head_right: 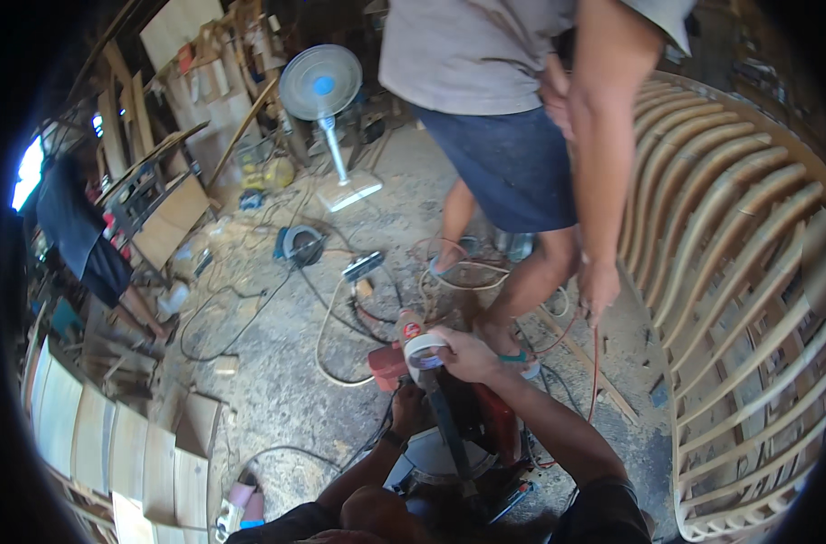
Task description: The person applies multiple strips of white tape to the guard of a miter saw by hand, tearing each piece from a roll and smoothing it onto the surface.
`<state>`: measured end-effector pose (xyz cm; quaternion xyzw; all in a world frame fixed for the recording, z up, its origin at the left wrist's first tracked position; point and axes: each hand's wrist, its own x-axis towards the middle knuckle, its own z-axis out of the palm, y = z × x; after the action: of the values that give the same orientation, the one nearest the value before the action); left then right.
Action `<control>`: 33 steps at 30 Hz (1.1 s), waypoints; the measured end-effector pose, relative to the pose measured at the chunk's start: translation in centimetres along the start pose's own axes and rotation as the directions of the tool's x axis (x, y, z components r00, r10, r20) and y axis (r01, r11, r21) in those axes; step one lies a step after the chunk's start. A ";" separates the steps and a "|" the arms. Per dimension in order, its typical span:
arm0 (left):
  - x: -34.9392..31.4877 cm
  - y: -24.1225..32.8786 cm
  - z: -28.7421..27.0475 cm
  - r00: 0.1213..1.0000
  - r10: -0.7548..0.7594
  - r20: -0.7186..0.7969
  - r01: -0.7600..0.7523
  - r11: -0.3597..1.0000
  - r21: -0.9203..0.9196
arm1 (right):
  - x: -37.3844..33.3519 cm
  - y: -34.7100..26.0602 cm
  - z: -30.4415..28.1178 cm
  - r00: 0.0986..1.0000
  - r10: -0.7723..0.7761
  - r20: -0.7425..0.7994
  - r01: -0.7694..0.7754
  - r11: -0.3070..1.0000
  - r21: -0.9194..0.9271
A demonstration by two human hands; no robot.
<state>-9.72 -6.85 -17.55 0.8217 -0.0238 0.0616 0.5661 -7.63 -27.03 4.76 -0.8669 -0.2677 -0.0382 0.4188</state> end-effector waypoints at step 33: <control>-0.3 3.2 -0.8 0.951 -0.303 0.056 0.308 0.936 -0.170 | -0.7 -0.3 -0.1 0.998 -0.063 0.010 0.061 0.992 0.113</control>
<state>-10.44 -7.24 -14.37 0.7627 0.0905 -0.0415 0.6390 -8.31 -27.27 4.86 -0.8333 -0.2990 -0.0299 0.4639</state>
